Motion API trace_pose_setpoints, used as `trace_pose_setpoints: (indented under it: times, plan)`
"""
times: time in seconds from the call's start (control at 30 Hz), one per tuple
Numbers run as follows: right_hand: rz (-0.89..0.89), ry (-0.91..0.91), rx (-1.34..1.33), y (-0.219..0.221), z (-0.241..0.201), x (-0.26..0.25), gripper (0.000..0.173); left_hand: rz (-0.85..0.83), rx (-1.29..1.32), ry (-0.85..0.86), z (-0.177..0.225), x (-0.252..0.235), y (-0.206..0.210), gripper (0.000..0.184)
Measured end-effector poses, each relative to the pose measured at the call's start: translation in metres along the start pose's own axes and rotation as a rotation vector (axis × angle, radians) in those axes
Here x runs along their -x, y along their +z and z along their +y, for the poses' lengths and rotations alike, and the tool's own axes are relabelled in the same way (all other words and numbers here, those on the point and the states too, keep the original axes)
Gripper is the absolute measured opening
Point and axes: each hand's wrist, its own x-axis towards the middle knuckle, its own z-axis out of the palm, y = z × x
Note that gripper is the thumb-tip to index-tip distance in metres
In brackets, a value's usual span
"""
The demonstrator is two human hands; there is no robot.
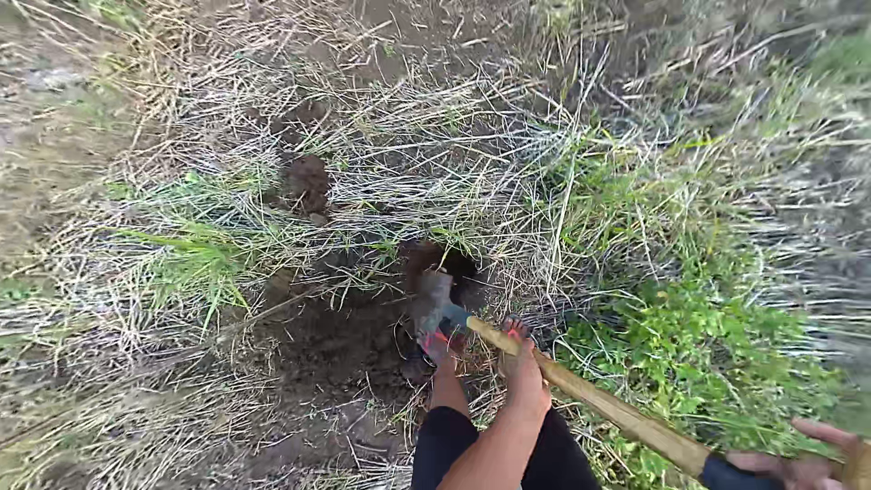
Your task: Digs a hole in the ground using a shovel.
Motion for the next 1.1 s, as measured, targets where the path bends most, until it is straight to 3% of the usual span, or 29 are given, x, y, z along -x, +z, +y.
trace_pose_setpoints:
  times: [0.1, 0.2, 0.37, 0.6, 0.8, 1.1]
  plan:
    - [0.145, -0.029, -0.067, 0.081, -0.007, -0.001, 0.029, -0.047, -0.118, -0.024, 0.012, -0.019, 0.0, 0.032]
    - [0.286, -0.021, -0.092, 0.147, -0.001, -0.014, 0.026, -0.056, -0.156, -0.079, 0.026, -0.038, -0.003, 0.034]
    - [0.478, 0.107, -0.083, 0.19, 0.022, -0.052, 0.024, -0.005, -0.212, -0.114, 0.045, -0.083, -0.021, 0.041]
    - [0.591, 0.13, -0.105, 0.176, 0.101, -0.085, 0.027, 0.115, -0.424, -0.226, 0.06, -0.141, -0.021, 0.048]
    - [0.589, 0.135, -0.033, 0.104, 0.149, -0.074, 0.031, 0.22, -0.594, -0.107, 0.014, -0.162, -0.009, 0.048]
    - [0.628, 0.165, 0.02, -0.012, 0.226, -0.101, 0.028, 0.346, -0.683, -0.067, -0.077, -0.219, 0.018, 0.041]
